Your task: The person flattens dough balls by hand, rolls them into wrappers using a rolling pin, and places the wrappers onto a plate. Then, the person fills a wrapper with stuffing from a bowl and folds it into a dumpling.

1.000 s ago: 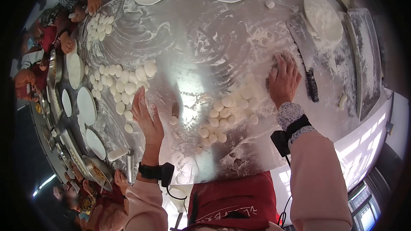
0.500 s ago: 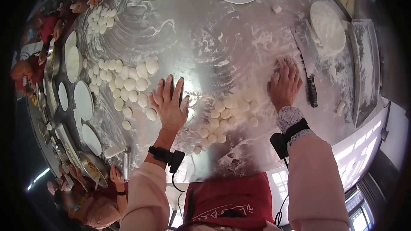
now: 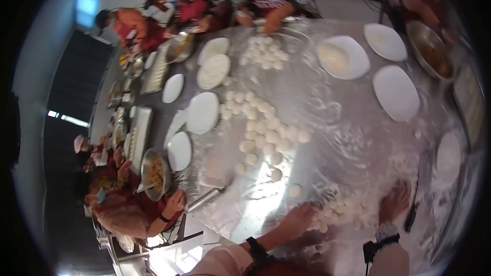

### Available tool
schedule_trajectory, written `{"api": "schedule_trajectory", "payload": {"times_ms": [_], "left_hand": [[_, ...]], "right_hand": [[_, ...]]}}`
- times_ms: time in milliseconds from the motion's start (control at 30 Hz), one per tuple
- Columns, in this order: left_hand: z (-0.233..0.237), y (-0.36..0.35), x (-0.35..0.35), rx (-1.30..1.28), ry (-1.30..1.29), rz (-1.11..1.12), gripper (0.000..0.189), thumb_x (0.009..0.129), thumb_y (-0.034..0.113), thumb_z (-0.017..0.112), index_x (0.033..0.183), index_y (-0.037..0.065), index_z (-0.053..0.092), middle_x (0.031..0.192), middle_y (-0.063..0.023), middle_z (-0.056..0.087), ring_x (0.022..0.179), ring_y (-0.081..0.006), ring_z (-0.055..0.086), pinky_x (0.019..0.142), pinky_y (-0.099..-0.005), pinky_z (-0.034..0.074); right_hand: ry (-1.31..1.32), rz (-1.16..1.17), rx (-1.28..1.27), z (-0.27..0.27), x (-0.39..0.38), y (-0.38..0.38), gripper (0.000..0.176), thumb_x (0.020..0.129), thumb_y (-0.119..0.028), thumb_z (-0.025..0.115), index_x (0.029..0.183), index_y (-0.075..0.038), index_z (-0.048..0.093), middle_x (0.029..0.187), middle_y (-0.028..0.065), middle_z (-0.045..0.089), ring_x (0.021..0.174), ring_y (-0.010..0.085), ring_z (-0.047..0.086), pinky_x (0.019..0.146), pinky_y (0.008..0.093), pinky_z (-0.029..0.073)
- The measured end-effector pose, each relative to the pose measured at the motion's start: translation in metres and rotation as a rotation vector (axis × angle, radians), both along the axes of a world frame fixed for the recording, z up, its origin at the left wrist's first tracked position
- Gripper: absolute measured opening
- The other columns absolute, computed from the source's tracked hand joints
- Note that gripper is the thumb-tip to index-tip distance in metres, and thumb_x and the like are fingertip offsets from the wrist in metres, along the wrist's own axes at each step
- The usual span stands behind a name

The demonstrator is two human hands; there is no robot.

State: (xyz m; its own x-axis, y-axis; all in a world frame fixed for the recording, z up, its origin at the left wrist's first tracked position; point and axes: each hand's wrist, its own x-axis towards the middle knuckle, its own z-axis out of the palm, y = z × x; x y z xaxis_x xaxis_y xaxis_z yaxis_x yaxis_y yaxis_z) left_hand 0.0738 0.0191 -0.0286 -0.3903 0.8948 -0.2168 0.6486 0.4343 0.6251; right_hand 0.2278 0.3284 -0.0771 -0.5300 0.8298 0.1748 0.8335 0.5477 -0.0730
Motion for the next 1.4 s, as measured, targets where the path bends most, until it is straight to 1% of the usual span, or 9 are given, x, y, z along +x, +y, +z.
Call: {"api": "schedule_trajectory", "payload": {"times_ms": [167,367,533,800,900,1000,1067,1167,1400], "left_hand": [[0.003,-0.018,0.007,-0.024,-0.071,0.240,0.045,0.080,0.011,0.057,0.122,-0.001,0.047,0.115,-0.0191,0.053,0.108,-0.0347,0.052,0.093,-0.0425,0.042],[0.019,-0.028,0.001,0.049,0.067,0.222,0.042,0.087,0.013,0.053,0.127,0.000,0.046,0.116,-0.0146,0.052,0.111,-0.0296,0.051,0.097,-0.0368,0.042],[-0.010,-0.029,-0.025,0.038,0.263,0.281,0.038,0.085,0.013,0.056,0.121,0.002,0.050,0.112,-0.0135,0.052,0.110,-0.0306,0.052,0.095,-0.0387,0.044],[-0.008,0.043,-0.113,0.201,0.068,0.564,0.038,0.080,0.008,0.060,0.115,0.000,0.049,0.112,-0.0186,0.051,0.107,-0.0372,0.051,0.090,-0.0429,0.046],[-0.009,0.038,-0.092,0.245,-0.038,0.501,0.038,0.080,0.008,0.060,0.116,0.002,0.049,0.114,-0.0196,0.051,0.109,-0.0381,0.050,0.092,-0.0433,0.045],[-0.018,0.035,-0.060,0.311,0.076,0.365,0.037,0.081,0.007,0.060,0.116,0.005,0.051,0.118,-0.0207,0.051,0.114,-0.0397,0.049,0.095,-0.0450,0.044],[0.001,0.032,-0.053,0.251,0.034,0.396,0.033,0.081,0.008,0.062,0.113,0.006,0.055,0.116,-0.0189,0.053,0.114,-0.0392,0.049,0.097,-0.0463,0.042],[-0.002,0.041,-0.057,0.206,0.101,0.325,0.034,0.075,0.009,0.067,0.108,0.006,0.059,0.105,-0.0128,0.057,0.100,-0.0342,0.051,0.085,-0.0448,0.041],[0.015,0.051,-0.059,0.076,0.149,0.293,0.043,0.070,0.007,0.070,0.111,0.008,0.058,0.108,-0.0098,0.055,0.102,-0.0316,0.049,0.090,-0.0433,0.037]], "right_hand": [[-0.154,-0.124,0.041,-0.008,0.000,0.000,0.052,0.088,-0.023,0.046,0.139,-0.020,0.039,0.144,0.0031,0.040,0.132,0.0249,0.038,0.099,0.0429,0.036],[-0.438,-0.252,-0.051,-0.016,0.000,0.008,0.047,0.096,-0.033,0.039,0.140,-0.015,0.037,0.145,0.0062,0.037,0.131,0.0241,0.039,0.101,0.0428,0.036],[-0.643,-0.119,0.009,-0.009,0.000,0.008,0.047,0.095,-0.033,0.042,0.137,-0.013,0.040,0.142,0.0086,0.040,0.128,0.0260,0.042,0.100,0.0415,0.039],[-0.771,0.003,0.068,-0.015,0.008,0.016,0.046,0.093,-0.031,0.047,0.134,-0.012,0.042,0.141,0.0078,0.041,0.127,0.0268,0.043,0.099,0.0399,0.042],[-0.671,0.079,0.235,-0.047,0.024,0.024,0.044,0.094,-0.028,0.045,0.136,-0.014,0.042,0.141,0.0081,0.042,0.125,0.0269,0.045,0.099,0.0387,0.042],[-0.113,0.177,0.280,-0.037,0.020,0.023,0.045,0.087,-0.017,0.049,0.131,-0.014,0.047,0.138,0.0081,0.044,0.123,0.0279,0.046,0.098,0.0370,0.043],[-0.194,0.179,0.139,-0.002,0.008,0.005,0.047,0.085,-0.018,0.050,0.132,-0.013,0.046,0.137,0.0079,0.045,0.124,0.0271,0.044,0.093,0.0396,0.043],[-0.054,-0.075,-0.053,0.012,-0.008,-0.006,0.050,0.087,-0.025,0.053,0.135,-0.016,0.043,0.139,0.0082,0.042,0.131,0.0274,0.036,0.105,0.0465,0.026],[0.012,-0.077,-0.106,0.015,-0.011,-0.005,0.050,0.087,-0.019,0.051,0.136,-0.017,0.042,0.142,0.0085,0.038,0.135,0.0289,0.031,0.108,0.0461,0.023]]}}
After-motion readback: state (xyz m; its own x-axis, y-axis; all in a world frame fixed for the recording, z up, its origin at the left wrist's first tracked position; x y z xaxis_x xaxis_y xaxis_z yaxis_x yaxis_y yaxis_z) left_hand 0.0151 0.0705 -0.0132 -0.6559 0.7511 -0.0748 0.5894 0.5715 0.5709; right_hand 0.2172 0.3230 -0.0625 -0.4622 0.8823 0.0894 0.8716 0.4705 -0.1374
